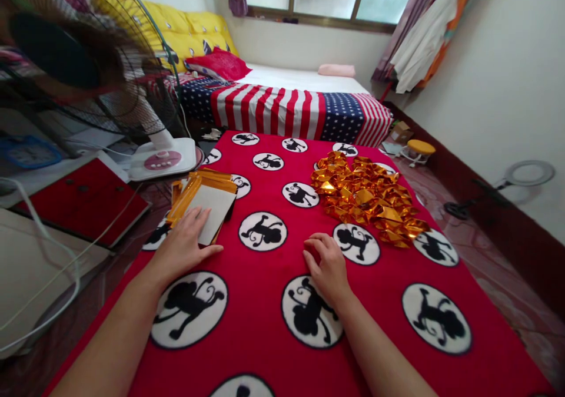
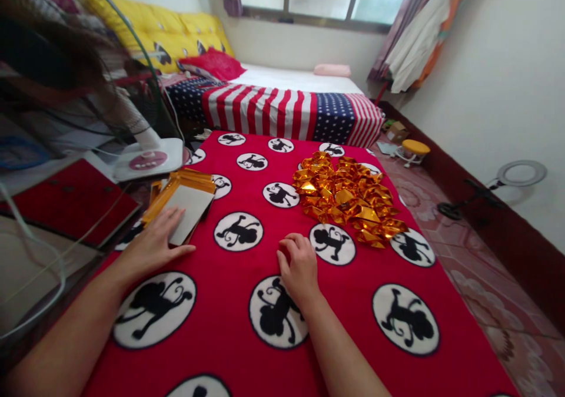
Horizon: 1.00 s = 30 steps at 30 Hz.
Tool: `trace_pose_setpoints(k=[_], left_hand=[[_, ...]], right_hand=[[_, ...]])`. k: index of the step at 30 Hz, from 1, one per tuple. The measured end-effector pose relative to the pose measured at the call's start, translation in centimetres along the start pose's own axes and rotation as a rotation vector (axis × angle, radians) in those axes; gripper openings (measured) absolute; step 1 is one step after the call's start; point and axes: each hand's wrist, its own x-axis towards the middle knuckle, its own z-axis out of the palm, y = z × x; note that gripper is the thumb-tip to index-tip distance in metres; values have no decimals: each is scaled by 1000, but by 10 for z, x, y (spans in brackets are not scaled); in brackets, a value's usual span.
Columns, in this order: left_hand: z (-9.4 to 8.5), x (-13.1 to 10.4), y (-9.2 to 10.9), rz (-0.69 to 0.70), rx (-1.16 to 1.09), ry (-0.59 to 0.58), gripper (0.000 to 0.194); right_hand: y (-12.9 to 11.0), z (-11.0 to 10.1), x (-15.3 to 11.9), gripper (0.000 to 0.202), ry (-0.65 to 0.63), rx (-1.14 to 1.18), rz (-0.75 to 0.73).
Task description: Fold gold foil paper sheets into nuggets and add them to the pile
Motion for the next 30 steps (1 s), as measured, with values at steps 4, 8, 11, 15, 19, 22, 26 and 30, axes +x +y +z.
trace_pose_setpoints(k=[4,8,11,15,19,22,26,30], left_hand=[[5,-5,-9,-30,-36,21,79],[2,-4,-1,-9,8,58,71],[2,-3,9,8,76,75,65],[6,-3,19,-23,120,87,67],[11,-3,26,-21,148,82,74],[13,-3,23,-35,123,87,65],[11,-2,8,-13,52,47,55],[7,-2,3,-21,6,48,66]], right_hand=[[0,1,0,13,-1,21,4],[0,0,0,12,0,27,8],[1,0,0,13,4,28,6],[2,1,-1,13,6,38,-1],[2,1,0,13,8,40,5],[2,0,0,13,5,40,8],[2,0,0,13,7,49,11],[1,0,0,13,6,61,14]])
